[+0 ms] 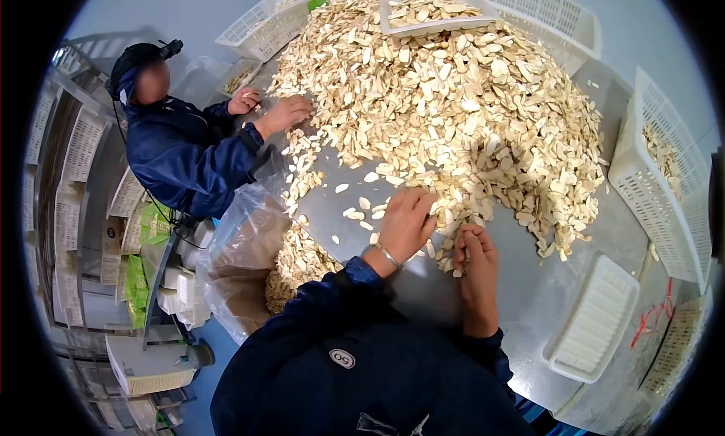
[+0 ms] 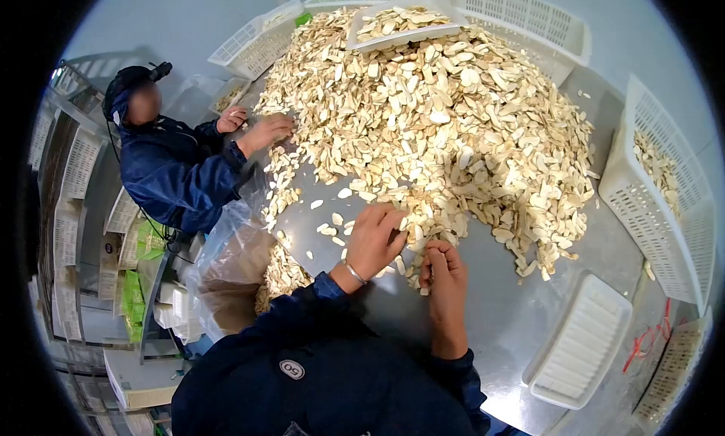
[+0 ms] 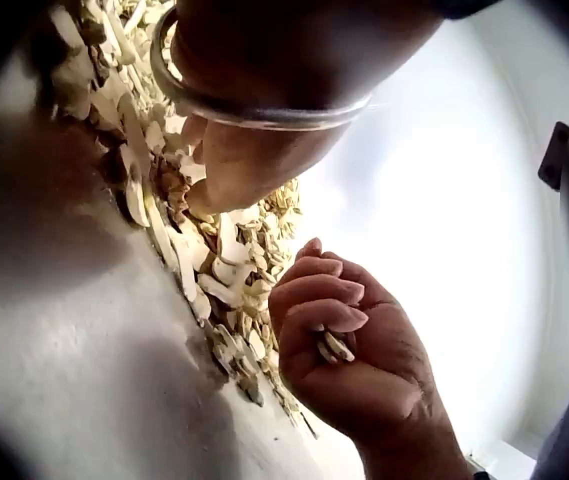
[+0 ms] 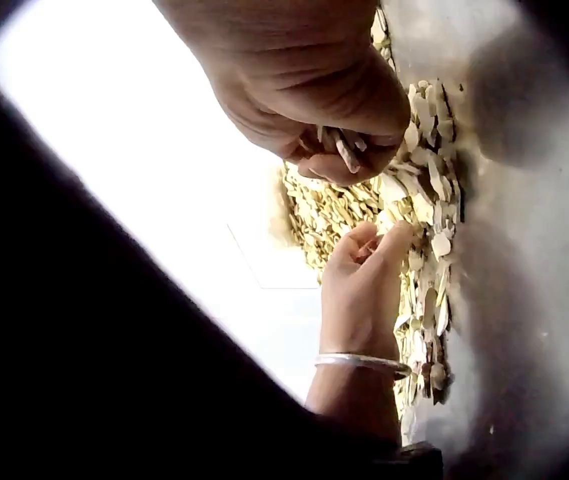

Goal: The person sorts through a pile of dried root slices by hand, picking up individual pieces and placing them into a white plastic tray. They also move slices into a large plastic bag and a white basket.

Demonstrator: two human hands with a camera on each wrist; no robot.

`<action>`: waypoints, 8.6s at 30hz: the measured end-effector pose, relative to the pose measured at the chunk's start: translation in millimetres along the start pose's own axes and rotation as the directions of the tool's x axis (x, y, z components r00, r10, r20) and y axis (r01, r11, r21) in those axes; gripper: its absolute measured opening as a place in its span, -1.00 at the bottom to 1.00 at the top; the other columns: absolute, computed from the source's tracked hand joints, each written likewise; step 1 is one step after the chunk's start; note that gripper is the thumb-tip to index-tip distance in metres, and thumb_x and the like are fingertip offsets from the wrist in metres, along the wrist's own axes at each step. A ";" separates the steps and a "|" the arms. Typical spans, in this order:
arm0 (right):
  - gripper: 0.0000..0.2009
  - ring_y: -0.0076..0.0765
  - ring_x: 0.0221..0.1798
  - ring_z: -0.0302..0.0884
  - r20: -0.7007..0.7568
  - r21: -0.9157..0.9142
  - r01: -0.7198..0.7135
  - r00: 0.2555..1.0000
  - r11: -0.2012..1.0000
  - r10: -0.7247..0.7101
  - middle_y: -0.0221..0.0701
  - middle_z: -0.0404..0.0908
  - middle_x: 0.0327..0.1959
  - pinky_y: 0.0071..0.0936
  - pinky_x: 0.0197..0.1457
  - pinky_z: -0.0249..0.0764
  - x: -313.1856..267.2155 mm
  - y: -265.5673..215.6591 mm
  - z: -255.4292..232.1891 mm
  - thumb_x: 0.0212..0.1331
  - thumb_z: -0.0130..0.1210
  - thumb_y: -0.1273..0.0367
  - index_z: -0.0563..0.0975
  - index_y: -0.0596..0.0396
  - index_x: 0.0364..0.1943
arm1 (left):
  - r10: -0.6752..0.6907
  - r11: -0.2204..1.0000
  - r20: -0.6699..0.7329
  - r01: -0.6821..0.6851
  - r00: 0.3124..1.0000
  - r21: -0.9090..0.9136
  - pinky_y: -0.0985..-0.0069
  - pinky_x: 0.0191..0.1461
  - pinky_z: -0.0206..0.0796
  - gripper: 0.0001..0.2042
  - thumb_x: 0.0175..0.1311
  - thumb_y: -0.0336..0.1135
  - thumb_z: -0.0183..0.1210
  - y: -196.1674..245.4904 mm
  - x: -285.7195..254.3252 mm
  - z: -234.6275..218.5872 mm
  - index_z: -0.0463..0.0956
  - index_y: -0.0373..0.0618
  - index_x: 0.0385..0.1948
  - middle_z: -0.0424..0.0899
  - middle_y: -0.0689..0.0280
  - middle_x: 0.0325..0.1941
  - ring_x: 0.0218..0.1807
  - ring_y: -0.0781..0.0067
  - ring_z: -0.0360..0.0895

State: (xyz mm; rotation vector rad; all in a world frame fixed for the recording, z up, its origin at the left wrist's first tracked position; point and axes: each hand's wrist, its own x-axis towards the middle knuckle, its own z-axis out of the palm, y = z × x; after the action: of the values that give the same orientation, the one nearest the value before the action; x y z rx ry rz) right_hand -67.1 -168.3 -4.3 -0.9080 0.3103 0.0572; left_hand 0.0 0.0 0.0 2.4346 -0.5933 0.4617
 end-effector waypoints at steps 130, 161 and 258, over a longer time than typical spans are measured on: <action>-0.76 -0.56 -0.32 0.58 0.219 -0.055 -0.291 0.930 0.955 0.296 -0.50 0.54 -0.27 -0.63 -0.46 0.40 -3.7 14.1 7.3 0.46 0.03 0.25 0.52 0.02 0.06 | -0.210 0.977 0.183 0.213 0.961 0.002 0.18 -0.23 0.50 -0.86 0.22 -0.32 0.24 -63.3 29.6 -9.0 0.62 -0.11 -0.26 0.70 0.18 -0.39 -0.33 -0.01 0.64; -0.82 -0.61 -0.35 0.59 0.155 -0.075 -0.235 0.957 0.969 0.244 -0.55 0.58 -0.31 -0.64 -0.47 0.39 -5.7 16.3 12.6 0.41 0.12 0.26 0.53 0.01 -0.06 | -0.117 0.375 0.695 0.679 0.710 -0.631 0.64 -0.16 0.49 -0.81 0.42 -0.36 0.25 -33.9 -26.1 -47.4 0.57 -0.23 -0.05 0.71 0.39 -0.22 -0.24 0.70 0.61; -0.75 -0.65 -0.41 0.51 0.237 -0.218 -0.198 0.939 0.955 0.249 -0.45 0.65 -0.26 -0.69 -0.43 0.38 5.3 48.1 14.7 0.44 0.08 0.36 0.55 0.16 0.09 | -0.224 0.394 0.530 0.573 0.818 -0.718 0.63 -0.03 0.47 -0.75 0.43 -0.45 0.20 -29.3 -44.0 -50.7 0.51 -0.27 0.08 0.65 0.37 -0.10 -0.11 0.65 0.59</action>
State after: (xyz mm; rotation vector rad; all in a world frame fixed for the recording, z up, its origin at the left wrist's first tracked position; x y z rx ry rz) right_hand -67.1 -127.5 -34.3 -1.0398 0.1611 0.4227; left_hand -31.5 65.8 5.9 1.5333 -0.2137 -0.4505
